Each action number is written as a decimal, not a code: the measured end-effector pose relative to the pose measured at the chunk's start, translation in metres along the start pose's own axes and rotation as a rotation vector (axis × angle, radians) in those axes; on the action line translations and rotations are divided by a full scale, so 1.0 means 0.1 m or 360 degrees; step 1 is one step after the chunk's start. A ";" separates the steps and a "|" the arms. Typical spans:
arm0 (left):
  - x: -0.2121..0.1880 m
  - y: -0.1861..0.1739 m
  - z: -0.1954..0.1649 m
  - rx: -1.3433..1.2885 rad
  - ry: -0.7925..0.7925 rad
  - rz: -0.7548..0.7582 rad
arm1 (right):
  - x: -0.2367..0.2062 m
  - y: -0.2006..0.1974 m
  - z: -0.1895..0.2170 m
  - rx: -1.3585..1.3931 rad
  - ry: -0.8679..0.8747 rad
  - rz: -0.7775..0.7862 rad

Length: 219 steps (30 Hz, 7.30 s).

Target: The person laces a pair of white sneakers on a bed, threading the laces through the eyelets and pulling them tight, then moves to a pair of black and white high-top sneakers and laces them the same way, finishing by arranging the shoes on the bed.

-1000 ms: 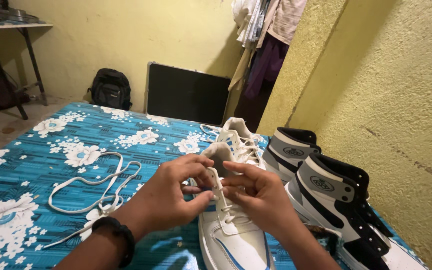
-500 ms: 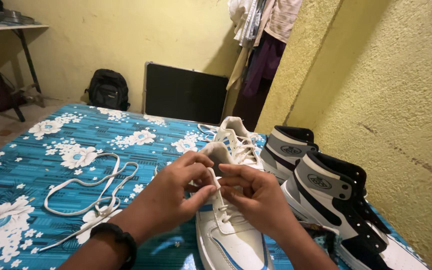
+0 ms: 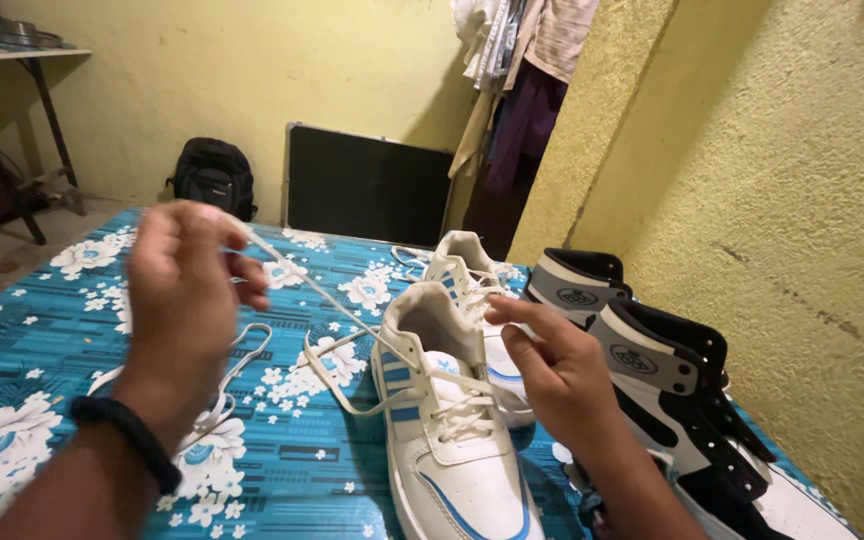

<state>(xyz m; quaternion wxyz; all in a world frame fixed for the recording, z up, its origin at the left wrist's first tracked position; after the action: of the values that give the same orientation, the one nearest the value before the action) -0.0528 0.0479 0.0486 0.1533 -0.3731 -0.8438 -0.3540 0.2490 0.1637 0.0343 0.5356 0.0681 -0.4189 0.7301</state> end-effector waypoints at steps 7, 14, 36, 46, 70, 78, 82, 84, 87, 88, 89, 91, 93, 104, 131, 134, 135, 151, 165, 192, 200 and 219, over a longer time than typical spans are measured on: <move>0.36 -0.65 0.11 -0.0528 -0.0019 -0.0435 | -0.03 0.06 0.06 -0.0250 -0.0347 0.0200; 0.64 -1.20 0.42 -0.0785 0.0452 -0.0533 | -0.03 0.07 0.08 -0.0039 -0.0149 0.0324; -0.64 0.56 -0.02 0.1233 -0.0002 0.1549 | -0.05 0.10 0.09 -0.0049 -0.0214 0.0349; -0.66 0.63 0.00 0.1208 -0.0420 0.1418 | -0.06 0.10 0.10 -0.0028 -0.0231 0.0348; -0.70 0.64 -0.28 -0.1224 -0.0908 0.1502 | -0.38 0.25 0.61 0.1654 0.0690 0.0742; -0.50 0.54 0.01 0.0092 -0.0479 0.0824 | -0.33 0.02 0.39 0.1372 0.0537 0.0842; -0.40 0.35 0.11 0.0373 -0.0416 0.0784 | -0.12 -0.25 0.16 0.0430 0.0518 0.0275; -0.37 0.29 0.11 0.0387 -0.0304 0.0806 | -0.05 -0.33 0.10 0.0230 0.0467 0.0109; -0.41 0.30 0.10 0.0449 -0.0310 0.0990 | -0.06 -0.30 0.05 0.0187 0.0352 0.0142; -0.42 0.33 0.02 0.0598 0.0037 0.1051 | -0.06 -0.28 0.05 0.0185 0.0321 0.0147; -0.46 0.36 -0.08 0.0745 0.0386 0.1100 | -0.08 -0.24 0.05 0.0185 0.0291 0.0154; -0.58 0.43 -0.26 0.0764 0.0740 0.1095 | -0.09 -0.18 0.08 0.0228 0.0189 0.0215; -0.65 0.51 -0.40 0.0514 0.0741 0.1011 | -0.12 -0.11 0.15 0.0314 0.0047 0.0321; -0.84 0.82 -0.11 0.0495 0.0085 0.1083 | -0.16 0.12 0.16 0.0710 -0.0045 0.0401; -0.79 1.01 0.30 0.1086 0.0069 0.1031 | -0.08 0.17 -0.09 0.0294 0.0633 0.0313; -0.81 1.02 0.32 0.1072 0.0045 0.1038 | -0.09 0.19 -0.16 0.0521 0.0683 0.0319; -0.81 1.02 0.32 0.1069 0.0029 0.1045 | -0.10 0.20 -0.18 0.0617 0.0708 0.0320; -0.80 1.09 0.31 0.1103 -0.0027 0.0986 | -0.10 0.17 -0.13 0.0482 0.0754 0.0307; -0.83 1.06 0.35 0.1042 0.0121 0.1000 | -0.11 0.11 -0.08 0.0203 0.0659 0.0506; -0.53 0.66 0.25 0.0848 0.0503 0.1321 | 0.02 -0.54 0.03 0.1100 0.0022 -0.0877; -0.54 0.66 0.24 0.0987 -0.0122 0.1282 | 0.06 -0.03 0.08 0.0270 -0.0044 -0.0225; -0.55 0.66 0.32 0.0839 -0.0114 0.1087 | -0.02 0.41 0.29 -0.0401 -0.0317 0.0191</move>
<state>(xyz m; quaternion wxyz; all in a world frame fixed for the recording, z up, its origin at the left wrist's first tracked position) 0.0338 0.0730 0.0295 0.3224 -0.5911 -0.7382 -0.0422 0.2056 0.1392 0.0293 0.4512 0.0472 -0.5613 0.6922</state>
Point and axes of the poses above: each hand's wrist, its own x-axis towards the middle knuckle, its own y-axis out of the palm, z = x × y, the point moved 3 cm from there along x, towards the middle knuckle, and after that the axes turned 12 degrees about -x, right-handed, at the moved point
